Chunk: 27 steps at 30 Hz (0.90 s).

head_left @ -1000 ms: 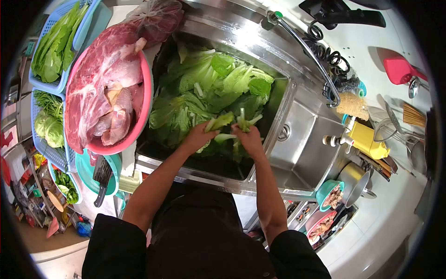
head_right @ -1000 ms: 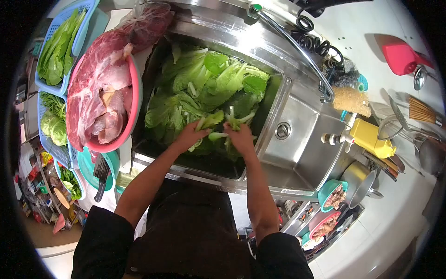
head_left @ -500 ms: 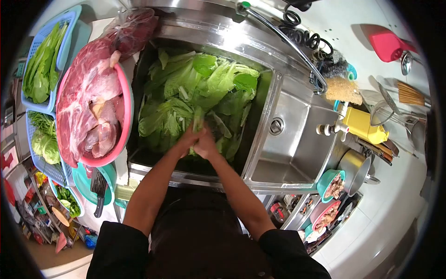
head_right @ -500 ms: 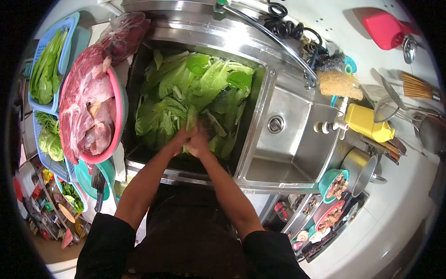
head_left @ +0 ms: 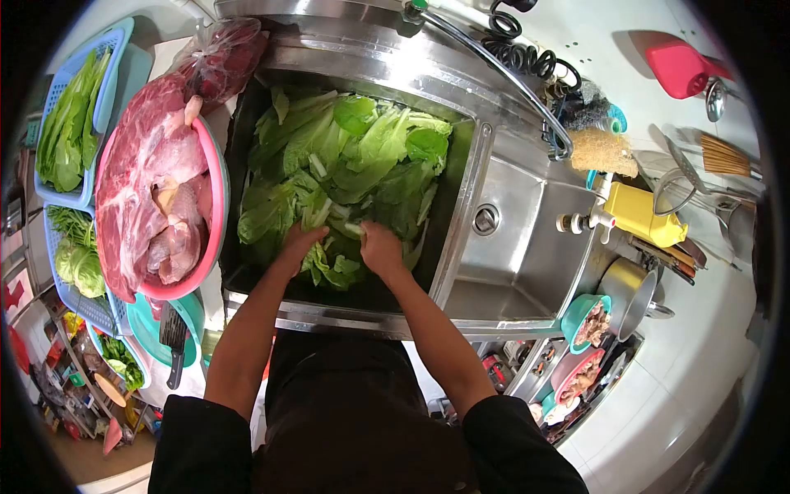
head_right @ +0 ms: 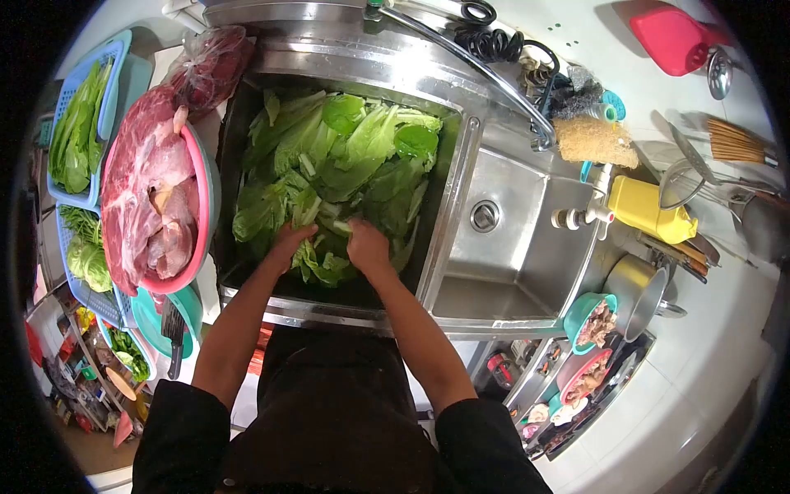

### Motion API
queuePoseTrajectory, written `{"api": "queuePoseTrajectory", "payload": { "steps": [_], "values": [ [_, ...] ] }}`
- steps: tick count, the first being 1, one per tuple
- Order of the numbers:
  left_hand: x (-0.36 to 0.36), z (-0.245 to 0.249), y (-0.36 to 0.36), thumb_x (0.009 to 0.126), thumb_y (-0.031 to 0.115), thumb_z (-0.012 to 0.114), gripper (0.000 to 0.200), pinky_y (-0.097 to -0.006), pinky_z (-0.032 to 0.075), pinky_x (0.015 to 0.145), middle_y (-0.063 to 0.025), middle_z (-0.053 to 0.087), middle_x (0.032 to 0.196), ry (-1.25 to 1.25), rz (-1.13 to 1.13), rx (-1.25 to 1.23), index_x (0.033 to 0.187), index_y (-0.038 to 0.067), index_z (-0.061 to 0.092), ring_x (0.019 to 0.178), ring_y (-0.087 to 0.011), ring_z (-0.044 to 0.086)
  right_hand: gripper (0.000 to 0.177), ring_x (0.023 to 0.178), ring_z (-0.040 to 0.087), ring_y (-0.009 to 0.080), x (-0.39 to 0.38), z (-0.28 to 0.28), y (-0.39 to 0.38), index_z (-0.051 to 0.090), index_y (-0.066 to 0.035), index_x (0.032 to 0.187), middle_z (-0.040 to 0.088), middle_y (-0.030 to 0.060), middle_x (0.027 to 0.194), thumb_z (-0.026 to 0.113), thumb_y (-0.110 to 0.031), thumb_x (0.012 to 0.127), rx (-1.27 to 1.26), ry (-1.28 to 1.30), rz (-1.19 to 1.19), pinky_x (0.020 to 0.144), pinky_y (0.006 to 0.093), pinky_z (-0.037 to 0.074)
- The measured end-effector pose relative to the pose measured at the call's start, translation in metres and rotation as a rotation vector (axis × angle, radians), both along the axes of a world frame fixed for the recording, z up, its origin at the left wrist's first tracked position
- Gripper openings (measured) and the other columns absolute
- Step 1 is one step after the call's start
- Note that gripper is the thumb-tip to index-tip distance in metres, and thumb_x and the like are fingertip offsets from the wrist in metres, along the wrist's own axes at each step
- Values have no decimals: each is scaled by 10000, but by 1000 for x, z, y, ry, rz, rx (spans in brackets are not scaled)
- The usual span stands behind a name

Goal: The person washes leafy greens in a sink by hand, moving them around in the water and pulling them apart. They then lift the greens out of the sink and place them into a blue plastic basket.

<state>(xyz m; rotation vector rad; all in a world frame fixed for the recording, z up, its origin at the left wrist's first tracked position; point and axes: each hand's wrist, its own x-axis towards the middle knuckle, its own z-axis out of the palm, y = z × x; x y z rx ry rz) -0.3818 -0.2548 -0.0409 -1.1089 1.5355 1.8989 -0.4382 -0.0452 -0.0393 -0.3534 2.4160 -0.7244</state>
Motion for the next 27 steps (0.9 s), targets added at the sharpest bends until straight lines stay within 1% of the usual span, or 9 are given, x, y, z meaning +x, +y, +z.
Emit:
{"api": "queuePoseTrajectory", "payload": {
  "steps": [3,6,12,15,17,21,22,24,27],
  "values": [
    [8,-9,-6,800,300,774,499,-335,435,891,-79,644,1019,6,2,37,1167,14,591,954,-198,589,363,1003,605,442,12,30,23,574,-36,1219,631,238,1105,593,-122,867,115,-37,-144,841,517,487],
    [3,-9,-6,807,297,766,506,-336,435,901,-81,637,1050,35,-3,55,1185,13,586,957,-199,589,397,1034,596,463,30,58,43,552,6,1219,607,273,1157,601,-144,855,71,216,-569,888,502,478],
    [10,-11,5,822,268,744,407,-332,443,838,-59,642,942,46,-7,24,1116,18,612,878,-184,590,499,1078,616,425,-3,5,-2,548,68,1224,605,269,1219,655,-186,809,508,-332,-889,933,445,471],
    [10,-8,5,831,231,729,328,-324,447,799,-48,643,879,83,27,37,1065,23,631,829,-168,592,446,1029,649,353,12,-56,31,617,59,1148,666,231,1112,684,-223,809,276,-592,-777,891,408,477],
    [6,10,5,839,216,721,316,-321,451,807,-51,650,890,63,48,41,1071,22,629,842,-164,600,410,965,660,291,19,-43,46,647,51,1088,691,198,1025,694,-259,824,91,-451,-545,851,382,478],
    [5,16,-6,847,271,726,488,-341,433,925,-104,631,1109,57,-77,169,1229,14,563,1018,-202,590,424,873,674,280,-14,73,40,622,64,995,688,173,1017,663,-332,850,-90,-609,-253,774,374,504],
    [3,13,-9,848,303,732,576,-353,420,975,-126,615,1207,94,-150,248,1302,11,531,1091,-221,577,433,834,658,253,-14,72,39,619,60,1012,687,147,992,647,-348,871,-153,-556,-258,752,366,497],
    [0,27,5,832,252,749,524,-331,443,944,-112,649,1134,114,-81,183,1254,14,551,1049,-198,606,451,757,626,199,-16,65,38,613,52,1048,686,96,942,615,-379,914,-278,-442,-266,709,349,483],
    [-9,22,27,806,244,781,585,-329,457,931,-117,627,1175,178,-55,81,1279,18,521,1064,-195,603,518,759,607,167,-12,12,9,600,24,1140,672,59,968,567,-459,956,-565,-390,-549,717,336,487]
  ]
}}
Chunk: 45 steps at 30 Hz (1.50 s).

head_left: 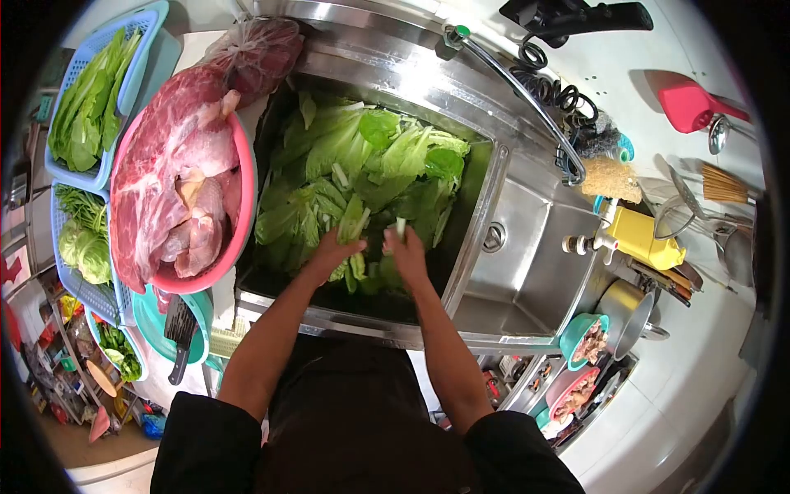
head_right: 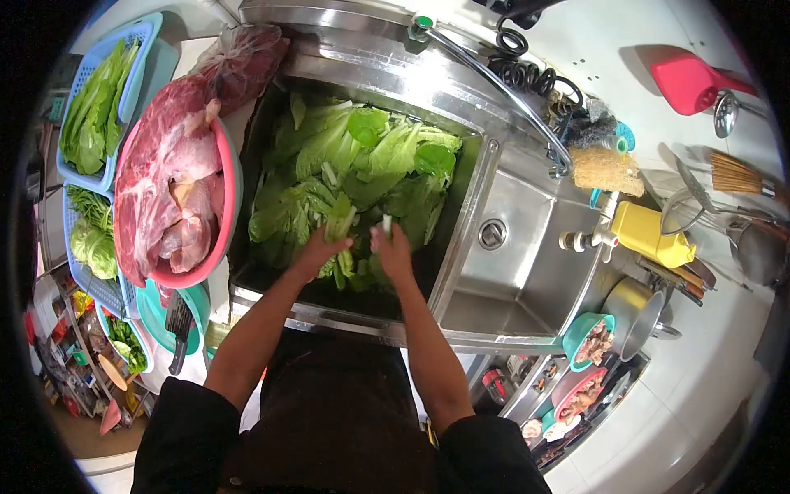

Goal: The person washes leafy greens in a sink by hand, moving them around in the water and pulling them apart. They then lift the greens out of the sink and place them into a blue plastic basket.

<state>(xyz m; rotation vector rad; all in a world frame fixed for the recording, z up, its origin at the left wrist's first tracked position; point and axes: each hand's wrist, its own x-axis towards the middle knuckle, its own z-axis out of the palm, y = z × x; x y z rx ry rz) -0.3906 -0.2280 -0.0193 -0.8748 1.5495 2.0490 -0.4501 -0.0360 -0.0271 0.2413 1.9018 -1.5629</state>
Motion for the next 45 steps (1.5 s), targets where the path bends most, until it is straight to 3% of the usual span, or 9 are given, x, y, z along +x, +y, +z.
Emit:
{"api": "queuePoseTrajectory", "payload": {
  "steps": [6,9,13,22,27,33,36,40,45],
  "values": [
    [-2,-32,12,794,253,785,629,-350,480,888,-115,615,1173,8,19,-12,1309,16,511,1029,-216,603,461,784,616,205,-6,19,-35,602,-1,1207,648,43,944,615,-384,950,-441,-712,-344,784,372,498],
    [-1,-25,-4,803,245,766,553,-353,488,861,-110,646,1095,-105,48,-141,1258,9,558,967,-227,622,538,896,649,293,-32,-9,11,580,61,1207,683,145,995,706,-319,847,444,157,-243,835,429,489],
    [6,-36,-11,810,247,752,529,-357,491,849,-113,659,1073,-93,55,-126,1242,-1,572,952,-232,630,448,998,658,367,-88,-38,-23,638,37,1121,693,212,1035,710,-259,792,973,320,-494,857,447,491],
    [9,1,-15,818,262,754,618,-368,471,909,-141,622,1154,-192,117,-63,1313,-14,508,1042,-236,602,435,1086,622,403,-61,22,28,612,-2,1186,664,249,1106,633,-251,831,630,57,-2,915,461,478],
    [15,-27,-18,811,282,763,720,-372,445,963,-165,589,1221,-162,75,32,1380,-18,441,1114,-258,573,459,1023,648,298,-8,69,33,629,16,1099,687,181,1067,696,-352,831,434,107,64,900,381,474],
    [19,-31,-14,801,290,768,636,-374,445,952,-165,614,1185,-204,70,-137,1295,-28,524,1102,-253,577,405,956,629,438,-18,104,55,563,-86,1228,674,232,1002,617,-306,893,808,104,188,803,487,496],
    [10,-18,-12,787,294,772,594,-374,460,918,-166,634,1144,-157,9,-65,1237,-36,568,1056,-259,601,339,940,616,451,-46,85,45,562,-94,1209,664,239,975,566,-213,891,797,463,194,789,528,480],
    [15,-40,4,770,284,768,552,-365,491,860,-166,663,1071,-148,2,-245,1191,-32,602,975,-262,641,438,939,624,427,-68,21,14,541,-76,1237,660,208,945,564,-110,801,613,429,699,793,523,503],
    [36,-72,9,771,267,760,543,-377,497,868,-153,668,1076,-187,133,-135,1201,-24,602,971,-258,642,374,908,644,422,-7,-26,-36,632,-43,1124,681,213,949,597,-118,759,933,462,875,838,510,514]
  ]
}}
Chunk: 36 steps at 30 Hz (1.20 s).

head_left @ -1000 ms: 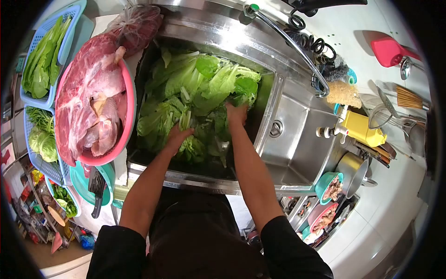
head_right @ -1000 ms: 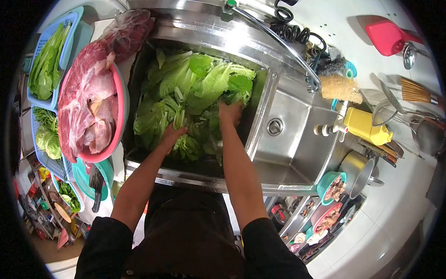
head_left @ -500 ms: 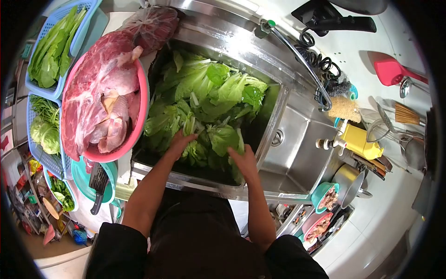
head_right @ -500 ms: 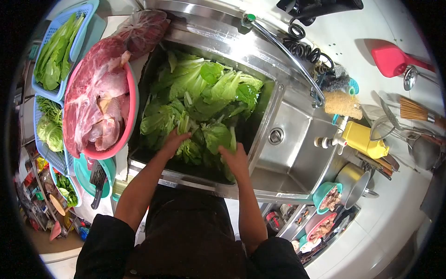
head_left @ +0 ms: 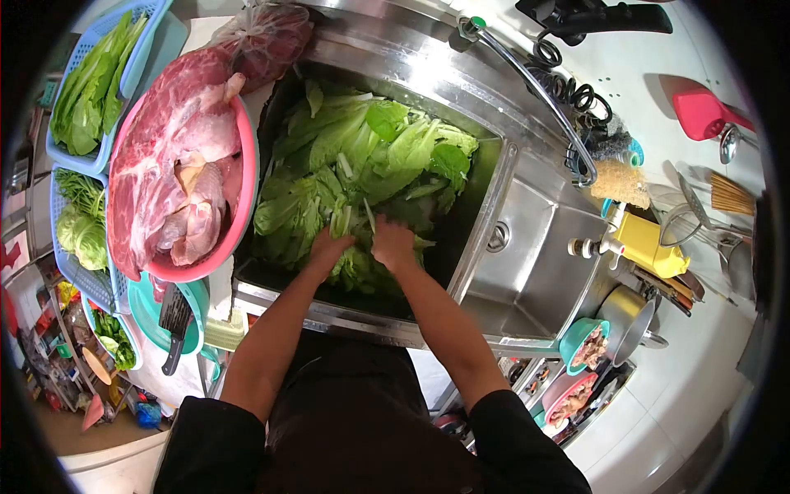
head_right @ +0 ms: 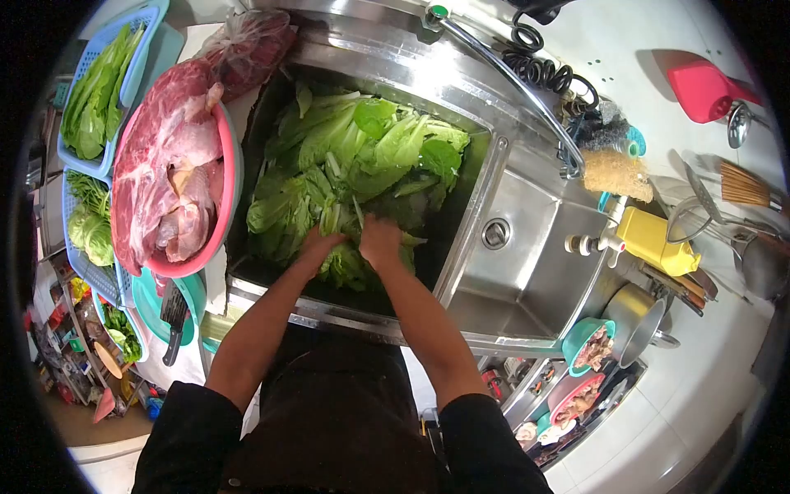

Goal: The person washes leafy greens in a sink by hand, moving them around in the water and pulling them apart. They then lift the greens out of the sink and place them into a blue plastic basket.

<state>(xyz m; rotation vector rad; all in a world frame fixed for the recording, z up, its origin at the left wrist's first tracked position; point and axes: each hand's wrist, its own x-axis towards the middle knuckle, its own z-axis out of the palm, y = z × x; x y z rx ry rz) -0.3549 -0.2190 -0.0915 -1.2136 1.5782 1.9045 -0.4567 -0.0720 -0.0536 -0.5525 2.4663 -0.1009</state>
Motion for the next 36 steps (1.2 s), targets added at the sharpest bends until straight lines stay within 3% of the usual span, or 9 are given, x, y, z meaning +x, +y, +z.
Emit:
{"api": "queuePoseTrajectory", "payload": {
  "steps": [2,6,11,16,18,22,25,32,36],
  "values": [
    [-12,48,-9,782,246,749,526,-376,500,874,-144,670,1094,-23,24,62,1206,-28,601,981,-253,644,330,915,654,407,-6,4,12,649,-21,1074,680,229,961,614,-158,775,-26,-139,-181,814,505,519],
    [0,34,-18,822,202,722,519,-365,513,875,-130,661,1100,14,13,156,1262,-15,553,1003,-225,634,352,834,673,391,-24,56,46,649,-4,1067,687,208,884,662,-215,785,-95,-226,-559,709,503,532],
    [-22,65,-12,822,216,743,604,-378,485,932,-145,622,1195,87,9,472,1315,-33,497,1074,-239,605,428,880,661,439,12,51,46,615,3,1150,675,261,955,657,-260,814,-403,-181,-467,770,487,528],
    [-6,21,-10,798,263,774,754,-398,492,925,-147,559,1294,-42,61,114,1396,-10,406,1124,-255,578,517,1069,608,402,76,39,-16,563,-5,1230,630,258,1119,689,-237,785,-513,-133,-332,935,453,466],
    [-13,42,-24,790,265,774,721,-403,517,874,-152,571,1236,-52,177,106,1368,-1,434,1080,-269,595,453,1087,573,437,65,72,-17,578,14,1152,612,239,1140,707,-198,772,-754,-539,-571,934,463,457],
    [-14,53,-55,806,248,744,617,-389,540,826,-150,599,1159,45,47,198,1302,-18,492,998,-258,626,644,1213,534,336,60,67,39,527,27,1314,559,231,1310,738,-301,802,-666,-239,-1339,1005,394,419],
    [-18,50,-57,816,238,727,563,-382,545,817,-140,621,1106,46,53,183,1271,-21,520,958,-247,640,659,1148,544,314,35,5,58,480,21,1351,546,209,1309,718,-300,828,-264,-238,-1681,990,399,420],
    [-21,43,-50,830,218,714,559,-383,538,832,-141,631,1101,44,-2,170,1286,-33,510,962,-246,642,538,1083,565,267,39,-97,57,509,33,1294,579,180,1233,679,-218,849,-566,-414,-1492,940,389,445],
    [-9,30,-50,832,224,720,576,-384,533,837,-143,623,1128,65,-13,93,1299,-37,503,987,-240,633,355,948,599,201,36,-12,70,590,5,1159,639,86,1048,660,-169,857,-801,-498,-1313,857,334,464]
  ]
}}
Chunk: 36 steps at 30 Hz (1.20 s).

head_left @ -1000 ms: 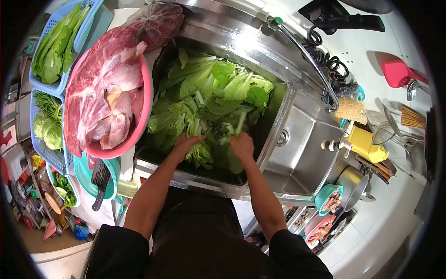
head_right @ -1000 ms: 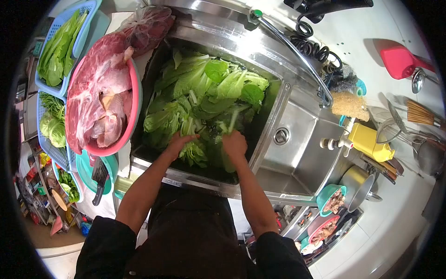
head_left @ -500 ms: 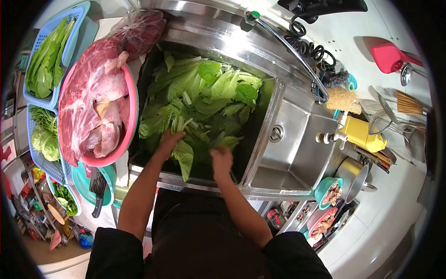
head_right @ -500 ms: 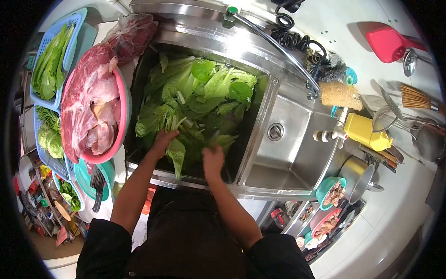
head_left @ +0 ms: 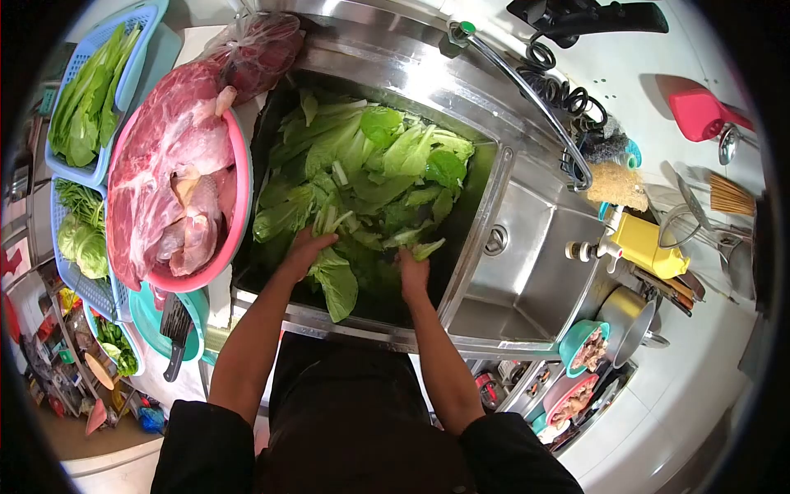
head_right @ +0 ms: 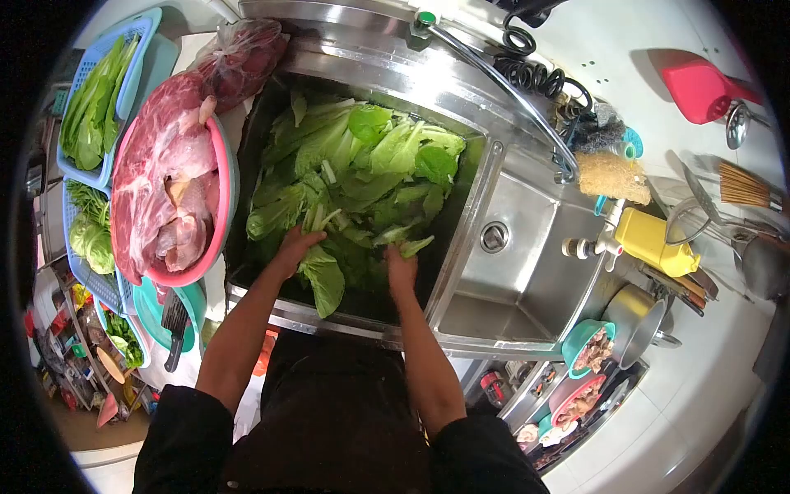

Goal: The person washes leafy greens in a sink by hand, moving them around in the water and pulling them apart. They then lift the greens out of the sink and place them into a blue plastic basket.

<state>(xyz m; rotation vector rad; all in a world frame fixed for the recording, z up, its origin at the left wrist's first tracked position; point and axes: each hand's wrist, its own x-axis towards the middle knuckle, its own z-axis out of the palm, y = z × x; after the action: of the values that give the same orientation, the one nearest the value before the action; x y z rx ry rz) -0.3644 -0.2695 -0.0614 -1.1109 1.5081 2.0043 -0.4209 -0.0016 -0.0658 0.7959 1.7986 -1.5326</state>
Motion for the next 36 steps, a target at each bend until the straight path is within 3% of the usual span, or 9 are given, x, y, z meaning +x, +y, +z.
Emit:
{"api": "queuePoseTrajectory", "payload": {
  "steps": [4,10,13,17,20,23,26,32,36],
  "values": [
    [-23,56,5,826,221,733,589,-363,519,856,-134,612,1148,-8,-32,121,1307,-31,504,1010,-222,619,295,888,609,155,-9,60,18,635,-11,1105,652,26,979,658,-155,848,-53,117,73,800,311,478],
    [-40,53,49,807,227,746,574,-338,493,862,-120,628,1133,37,-44,108,1280,-23,537,977,-210,618,421,963,608,181,-51,78,5,589,11,1249,658,56,1083,616,-106,846,6,107,713,859,290,459],
    [-47,37,66,789,246,749,611,-352,481,876,-139,627,1147,-58,-50,65,1291,-26,531,999,-231,614,444,947,606,186,-27,2,2,560,13,1294,662,83,1081,574,-88,861,-123,147,516,855,297,462],
    [-32,-12,55,751,306,755,718,-396,452,936,-182,606,1173,-139,-123,-23,1324,-40,495,1034,-275,600,530,1026,605,226,-36,17,12,483,2,1374,634,160,1178,554,-56,852,267,115,537,911,318,451],
    [-18,-13,45,755,299,744,762,-406,443,959,-207,564,1233,-231,104,100,1361,-51,441,1085,-292,578,501,1064,620,285,-35,37,18,529,3,1332,648,182,1159,565,-71,838,281,305,625,932,349,450],
    [-10,-27,29,764,284,734,793,-408,431,985,-219,527,1282,-158,49,190,1397,-51,392,1145,-303,543,490,1087,626,333,-34,39,4,553,7,1289,656,209,1150,590,-77,807,242,78,594,924,395,461],
    [-13,-5,24,770,273,731,752,-406,451,967,-216,534,1267,-148,29,223,1377,-45,422,1151,-295,540,519,1161,574,391,-34,19,-1,528,-26,1307,612,235,1233,566,-51,790,343,-157,817,941,440,458],
    [-16,39,12,795,215,710,584,-371,540,821,-148,607,1149,-77,42,172,1286,-25,504,989,-241,627,472,953,591,406,-32,67,-4,571,-80,1257,618,190,972,595,-47,787,419,737,899,787,480,473],
    [0,18,7,807,179,704,534,-366,557,795,-126,626,1102,-50,151,157,1271,-9,515,948,-229,646,371,904,556,329,-45,62,-37,601,-109,1157,520,113,954,606,-84,787,533,1040,1464,775,435,468]
  ]
}}
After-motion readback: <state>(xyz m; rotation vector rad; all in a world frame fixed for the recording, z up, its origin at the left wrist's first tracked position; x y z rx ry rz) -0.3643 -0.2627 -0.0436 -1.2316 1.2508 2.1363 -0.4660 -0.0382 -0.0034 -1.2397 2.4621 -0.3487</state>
